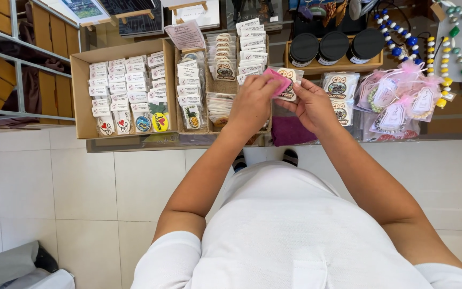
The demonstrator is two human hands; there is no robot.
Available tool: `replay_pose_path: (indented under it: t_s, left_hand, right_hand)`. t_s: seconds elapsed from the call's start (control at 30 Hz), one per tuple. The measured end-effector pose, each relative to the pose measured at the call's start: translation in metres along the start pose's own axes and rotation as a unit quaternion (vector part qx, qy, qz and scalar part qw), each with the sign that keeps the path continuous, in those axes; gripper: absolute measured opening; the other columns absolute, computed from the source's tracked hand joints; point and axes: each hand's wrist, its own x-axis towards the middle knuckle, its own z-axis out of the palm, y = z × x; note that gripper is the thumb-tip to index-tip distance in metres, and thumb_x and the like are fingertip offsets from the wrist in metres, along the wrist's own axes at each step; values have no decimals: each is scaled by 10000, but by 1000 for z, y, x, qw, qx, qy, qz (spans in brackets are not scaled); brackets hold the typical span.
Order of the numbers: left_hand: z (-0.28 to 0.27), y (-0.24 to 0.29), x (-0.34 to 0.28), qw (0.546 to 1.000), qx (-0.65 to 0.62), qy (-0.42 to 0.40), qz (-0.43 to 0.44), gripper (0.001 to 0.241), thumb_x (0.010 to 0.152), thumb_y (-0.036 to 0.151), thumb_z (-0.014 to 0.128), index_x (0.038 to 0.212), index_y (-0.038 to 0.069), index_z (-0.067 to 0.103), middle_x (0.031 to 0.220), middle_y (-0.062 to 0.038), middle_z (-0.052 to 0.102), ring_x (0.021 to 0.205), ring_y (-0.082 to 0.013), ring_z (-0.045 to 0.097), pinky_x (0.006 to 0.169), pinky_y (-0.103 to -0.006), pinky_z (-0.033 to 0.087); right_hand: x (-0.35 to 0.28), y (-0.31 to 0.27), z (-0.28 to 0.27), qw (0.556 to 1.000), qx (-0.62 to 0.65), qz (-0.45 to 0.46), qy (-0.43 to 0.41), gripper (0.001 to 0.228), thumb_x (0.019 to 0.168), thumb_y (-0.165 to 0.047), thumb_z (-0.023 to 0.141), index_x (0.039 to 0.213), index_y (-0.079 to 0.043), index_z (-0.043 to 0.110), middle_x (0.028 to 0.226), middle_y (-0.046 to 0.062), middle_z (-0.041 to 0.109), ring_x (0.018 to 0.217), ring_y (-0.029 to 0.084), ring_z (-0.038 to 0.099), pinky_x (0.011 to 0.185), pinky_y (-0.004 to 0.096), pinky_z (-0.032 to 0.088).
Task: Wiping small packaged souvenir items with a cloth and organizing them into display boxes on a counter.
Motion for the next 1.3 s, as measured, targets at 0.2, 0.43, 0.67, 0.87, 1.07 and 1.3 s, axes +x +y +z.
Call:
replay_pose_path:
  t_s: [0.2,0.43,0.67,0.87,1.07,1.3]
  left_hand:
    - [6,7,13,997,18,39,61,426,838,83,704,1262,53,673,1326,-128,621,1266,-354,564,1074,-460,497]
    - [6,17,-2,994,31,-4,106,401,877,23,627,1254,131,711,1429,-82,612,1351,-316,535,1028,-457,478]
    - [-1,-29,-2,999,-7,32,-4,363,931,2,626,1260,140,699,1375,-77,630,1333,-304,546,1129,-470,453]
    - [15,-69,-1,749,-583,33,-313,421,1012,21,546,1432,51,540,1307,-138,647,1132,-222,666,946,-342,577]
    - [27,-61,-10,696,-662,9,-278,444,1029,6,580,1472,28,553,1306,-152,642,1100,-186,643,910,-305,567]
    - [-17,-19,-10,961,-273,47,-10,543,912,-67,581,1415,133,617,1428,-138,595,1294,-297,599,1112,-394,500]
  right_hand:
    - [-10,-1,15,1000,25,2,-15,329,1106,-257,459,1297,-30,601,1228,91,688,1095,199,702,978,420,610]
    - [-3,-5,5,994,105,-39,20,370,1122,-341,467,1281,-30,588,1220,104,695,1083,197,710,910,348,607]
    - [2,-11,5,996,16,-60,59,257,1078,-149,541,1298,-17,549,1209,118,694,1065,221,729,898,379,664]
    - [8,-4,13,996,-39,-74,33,252,1090,-140,557,1316,-28,548,1211,108,673,1026,204,730,830,359,658]
    - [17,17,25,980,-125,-142,63,435,981,-46,690,1355,-101,476,1186,62,639,981,159,703,737,317,629]
    - [11,17,40,997,-13,-78,5,340,1113,-285,530,1366,-60,562,1295,72,648,1113,154,686,917,304,621]
